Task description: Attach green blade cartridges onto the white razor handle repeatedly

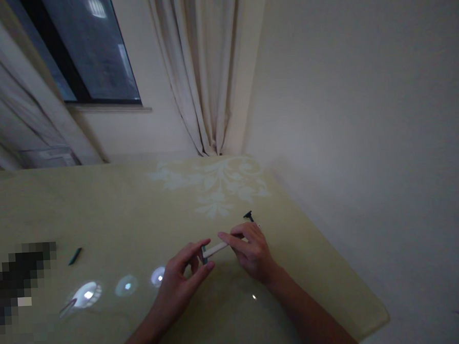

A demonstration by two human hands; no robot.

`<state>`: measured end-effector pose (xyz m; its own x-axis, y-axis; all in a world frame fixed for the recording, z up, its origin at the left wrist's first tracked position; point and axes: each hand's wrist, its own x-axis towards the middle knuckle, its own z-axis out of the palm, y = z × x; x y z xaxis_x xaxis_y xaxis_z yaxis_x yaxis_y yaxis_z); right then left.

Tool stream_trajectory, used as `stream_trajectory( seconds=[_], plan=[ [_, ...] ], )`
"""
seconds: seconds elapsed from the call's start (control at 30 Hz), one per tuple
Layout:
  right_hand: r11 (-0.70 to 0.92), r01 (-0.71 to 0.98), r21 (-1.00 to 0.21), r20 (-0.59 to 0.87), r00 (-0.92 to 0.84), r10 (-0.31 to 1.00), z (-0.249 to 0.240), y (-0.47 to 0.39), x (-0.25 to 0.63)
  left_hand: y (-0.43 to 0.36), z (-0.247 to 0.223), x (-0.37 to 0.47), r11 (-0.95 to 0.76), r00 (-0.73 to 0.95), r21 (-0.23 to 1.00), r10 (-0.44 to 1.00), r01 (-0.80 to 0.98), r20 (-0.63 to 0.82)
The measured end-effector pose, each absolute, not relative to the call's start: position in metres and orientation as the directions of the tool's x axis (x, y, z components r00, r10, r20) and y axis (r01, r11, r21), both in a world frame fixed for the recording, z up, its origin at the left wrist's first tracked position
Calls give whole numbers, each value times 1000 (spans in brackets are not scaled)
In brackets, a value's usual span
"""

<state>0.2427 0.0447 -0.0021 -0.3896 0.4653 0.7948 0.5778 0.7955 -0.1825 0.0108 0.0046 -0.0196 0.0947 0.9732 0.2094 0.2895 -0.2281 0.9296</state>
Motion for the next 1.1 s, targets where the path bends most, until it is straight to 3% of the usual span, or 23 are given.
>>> stream_trajectory(
  seconds=[0.6,1.1],
  plan=[
    [819,565,-95,774,-476,418,-2,43,241,6,-18,13,-230,87,931,973,284,214],
    [804,584,-114,794,-433,427,-1,43,243,3,-20,11,-230,93,931,973,282,212]
  ],
)
